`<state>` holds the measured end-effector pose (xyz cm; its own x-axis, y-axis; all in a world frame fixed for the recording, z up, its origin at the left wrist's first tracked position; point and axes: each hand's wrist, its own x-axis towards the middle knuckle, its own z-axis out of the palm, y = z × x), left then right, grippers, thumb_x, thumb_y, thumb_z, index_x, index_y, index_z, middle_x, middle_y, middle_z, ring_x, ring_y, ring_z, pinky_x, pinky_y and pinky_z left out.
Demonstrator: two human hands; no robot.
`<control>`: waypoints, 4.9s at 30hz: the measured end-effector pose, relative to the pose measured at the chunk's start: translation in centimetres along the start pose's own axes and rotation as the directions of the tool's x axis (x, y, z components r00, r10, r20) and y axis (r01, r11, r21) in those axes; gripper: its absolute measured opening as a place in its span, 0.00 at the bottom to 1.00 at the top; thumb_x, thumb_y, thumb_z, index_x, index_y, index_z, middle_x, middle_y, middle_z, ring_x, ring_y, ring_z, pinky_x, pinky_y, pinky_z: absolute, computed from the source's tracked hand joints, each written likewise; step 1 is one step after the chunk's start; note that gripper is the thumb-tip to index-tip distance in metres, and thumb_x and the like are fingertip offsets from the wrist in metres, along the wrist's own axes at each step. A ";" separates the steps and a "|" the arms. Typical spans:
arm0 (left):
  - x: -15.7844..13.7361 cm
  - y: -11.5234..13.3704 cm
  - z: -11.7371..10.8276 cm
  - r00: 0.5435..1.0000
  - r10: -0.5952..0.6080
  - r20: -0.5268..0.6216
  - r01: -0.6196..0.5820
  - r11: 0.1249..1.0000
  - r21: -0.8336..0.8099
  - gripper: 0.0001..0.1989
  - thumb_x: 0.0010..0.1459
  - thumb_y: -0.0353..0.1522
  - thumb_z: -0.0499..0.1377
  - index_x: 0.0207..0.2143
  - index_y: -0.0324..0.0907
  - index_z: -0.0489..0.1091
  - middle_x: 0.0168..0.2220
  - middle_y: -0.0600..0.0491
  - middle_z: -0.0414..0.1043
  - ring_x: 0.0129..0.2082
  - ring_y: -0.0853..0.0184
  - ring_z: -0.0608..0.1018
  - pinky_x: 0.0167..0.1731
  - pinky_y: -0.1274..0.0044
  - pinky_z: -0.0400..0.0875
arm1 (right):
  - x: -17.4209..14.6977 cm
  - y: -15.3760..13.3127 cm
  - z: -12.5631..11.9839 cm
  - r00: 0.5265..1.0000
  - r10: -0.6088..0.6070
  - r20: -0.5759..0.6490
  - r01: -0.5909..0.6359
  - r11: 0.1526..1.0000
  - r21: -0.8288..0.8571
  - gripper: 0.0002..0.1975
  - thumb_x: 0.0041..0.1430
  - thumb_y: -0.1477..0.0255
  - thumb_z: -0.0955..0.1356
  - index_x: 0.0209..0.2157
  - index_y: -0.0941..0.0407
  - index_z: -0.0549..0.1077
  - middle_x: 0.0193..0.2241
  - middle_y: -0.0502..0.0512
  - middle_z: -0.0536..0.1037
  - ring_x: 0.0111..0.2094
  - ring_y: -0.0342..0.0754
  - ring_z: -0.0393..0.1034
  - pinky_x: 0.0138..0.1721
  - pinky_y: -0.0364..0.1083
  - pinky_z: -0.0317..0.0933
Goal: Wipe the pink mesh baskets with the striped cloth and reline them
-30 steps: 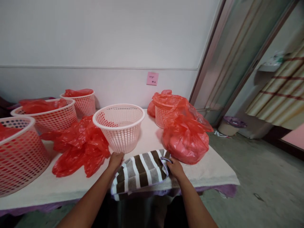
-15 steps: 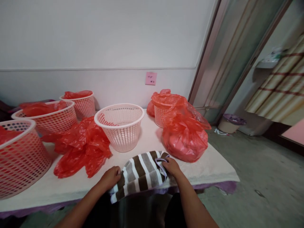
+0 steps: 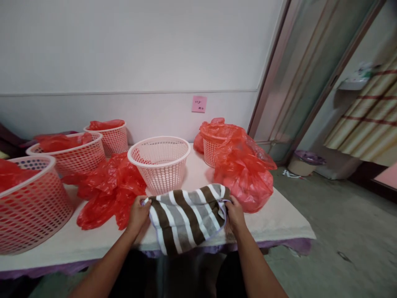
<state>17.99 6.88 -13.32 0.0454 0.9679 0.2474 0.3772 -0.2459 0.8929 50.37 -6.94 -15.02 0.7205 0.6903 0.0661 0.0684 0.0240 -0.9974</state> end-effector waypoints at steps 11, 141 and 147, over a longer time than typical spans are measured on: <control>-9.7 -3.2 3.5 0.957 0.203 0.208 -0.214 0.976 0.032 0.15 0.55 0.37 0.57 0.45 0.46 0.71 0.49 0.45 0.71 0.53 0.56 0.70 0.58 0.60 0.61 | 0.5 0.8 -1.4 0.999 0.034 0.017 -0.033 0.999 -0.042 0.22 0.45 0.64 0.63 0.42 0.56 0.74 0.42 0.59 0.78 0.43 0.54 0.71 0.46 0.50 0.63; -14.5 5.1 -1.9 0.865 -0.371 0.338 0.502 0.662 -0.557 0.30 0.35 0.32 0.72 0.45 0.42 0.77 0.36 0.49 0.82 0.43 0.51 0.80 0.43 0.67 0.75 | -6.5 -2.0 7.4 0.609 0.181 0.772 -0.500 0.843 0.197 0.12 0.45 0.66 0.75 0.30 0.56 0.73 0.27 0.49 0.75 0.27 0.44 0.69 0.32 0.43 0.62; -14.6 5.0 -1.6 0.861 -0.375 0.343 0.507 0.687 -0.520 0.27 0.35 0.33 0.73 0.43 0.41 0.78 0.37 0.48 0.82 0.40 0.52 0.81 0.41 0.69 0.75 | -6.2 -1.6 7.5 0.672 0.173 0.720 -0.452 0.866 0.213 0.16 0.43 0.61 0.75 0.27 0.56 0.70 0.23 0.47 0.73 0.24 0.43 0.65 0.28 0.43 0.59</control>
<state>17.78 -8.61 -11.86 0.2151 0.9437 -0.2512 -0.1991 0.2942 0.9348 40.61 -5.86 -14.07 -0.0006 0.9887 -0.1500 -0.4134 -0.1369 -0.9002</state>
